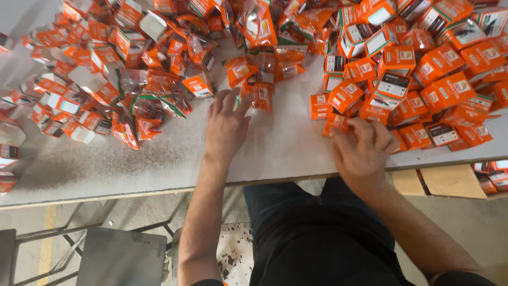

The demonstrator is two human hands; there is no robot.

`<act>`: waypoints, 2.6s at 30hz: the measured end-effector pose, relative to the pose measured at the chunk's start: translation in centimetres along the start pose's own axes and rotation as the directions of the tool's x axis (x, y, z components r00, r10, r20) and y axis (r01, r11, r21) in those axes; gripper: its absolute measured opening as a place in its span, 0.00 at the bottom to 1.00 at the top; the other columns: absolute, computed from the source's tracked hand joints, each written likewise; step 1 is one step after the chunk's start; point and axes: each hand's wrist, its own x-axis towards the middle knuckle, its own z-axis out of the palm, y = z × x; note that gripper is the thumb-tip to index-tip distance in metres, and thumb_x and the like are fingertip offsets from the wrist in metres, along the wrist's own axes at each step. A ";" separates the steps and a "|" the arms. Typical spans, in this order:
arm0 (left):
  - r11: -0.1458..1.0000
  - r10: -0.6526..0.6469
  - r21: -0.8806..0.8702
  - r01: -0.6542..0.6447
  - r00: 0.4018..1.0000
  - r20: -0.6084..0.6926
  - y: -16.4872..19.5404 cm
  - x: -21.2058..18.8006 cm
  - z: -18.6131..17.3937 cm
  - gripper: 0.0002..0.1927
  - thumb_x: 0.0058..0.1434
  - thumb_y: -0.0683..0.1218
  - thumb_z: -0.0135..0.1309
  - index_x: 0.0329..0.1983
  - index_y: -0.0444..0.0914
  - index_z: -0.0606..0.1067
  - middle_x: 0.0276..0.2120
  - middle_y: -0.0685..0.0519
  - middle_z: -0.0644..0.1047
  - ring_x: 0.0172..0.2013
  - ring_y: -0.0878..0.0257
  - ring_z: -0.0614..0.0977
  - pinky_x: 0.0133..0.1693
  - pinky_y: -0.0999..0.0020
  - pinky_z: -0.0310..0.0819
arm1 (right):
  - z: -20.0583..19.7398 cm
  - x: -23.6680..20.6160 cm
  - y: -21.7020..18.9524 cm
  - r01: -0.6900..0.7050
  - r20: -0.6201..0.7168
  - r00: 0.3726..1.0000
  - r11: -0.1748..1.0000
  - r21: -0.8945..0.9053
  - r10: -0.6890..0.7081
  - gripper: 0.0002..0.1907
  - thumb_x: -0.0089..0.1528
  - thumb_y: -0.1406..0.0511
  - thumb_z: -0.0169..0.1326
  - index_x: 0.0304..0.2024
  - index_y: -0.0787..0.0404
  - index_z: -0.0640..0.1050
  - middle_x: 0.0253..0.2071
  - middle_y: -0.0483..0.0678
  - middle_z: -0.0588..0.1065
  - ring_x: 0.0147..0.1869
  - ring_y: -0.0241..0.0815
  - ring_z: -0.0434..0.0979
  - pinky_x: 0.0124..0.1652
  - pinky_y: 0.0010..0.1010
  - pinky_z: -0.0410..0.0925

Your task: The person sits at a table covered with many small orange product boxes and blister packs. They pick up a box, open it, insert a blister-packed item into it, close the box, and place it back onto the pile, repeating this packing cycle.

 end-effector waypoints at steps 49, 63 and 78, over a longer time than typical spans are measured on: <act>0.972 0.005 -0.234 -0.022 0.997 -0.071 10.7 -9.0 0.8 0.28 0.53 0.48 0.71 0.52 0.31 0.74 0.58 0.40 0.73 0.58 0.39 0.74 0.57 0.48 0.74 | 2.4 1.5 -3.0 -0.246 0.314 0.948 0.732 0.636 0.046 0.06 0.65 0.68 0.57 0.41 0.60 0.73 0.26 0.53 0.76 0.28 0.57 0.79 0.27 0.44 0.68; 0.915 -0.140 -0.383 0.124 0.990 -0.014 10.5 -6.6 3.1 0.40 0.45 0.39 0.67 0.63 0.36 0.66 0.54 0.42 0.77 0.54 0.42 0.79 0.56 0.52 0.74 | -1.2 2.8 -2.2 0.048 0.127 0.978 0.771 0.635 -0.166 0.25 0.56 0.56 0.65 0.47 0.64 0.74 0.52 0.49 0.73 0.50 0.54 0.79 0.51 0.46 0.70; 0.919 -0.156 -0.372 0.130 0.987 -0.040 10.7 -6.7 3.5 0.30 0.52 0.42 0.67 0.57 0.33 0.70 0.54 0.43 0.78 0.54 0.44 0.80 0.56 0.52 0.75 | -0.5 3.9 -0.8 0.356 -0.019 0.911 0.761 0.542 -0.412 0.24 0.58 0.56 0.61 0.53 0.61 0.78 0.52 0.45 0.75 0.53 0.47 0.77 0.49 0.41 0.71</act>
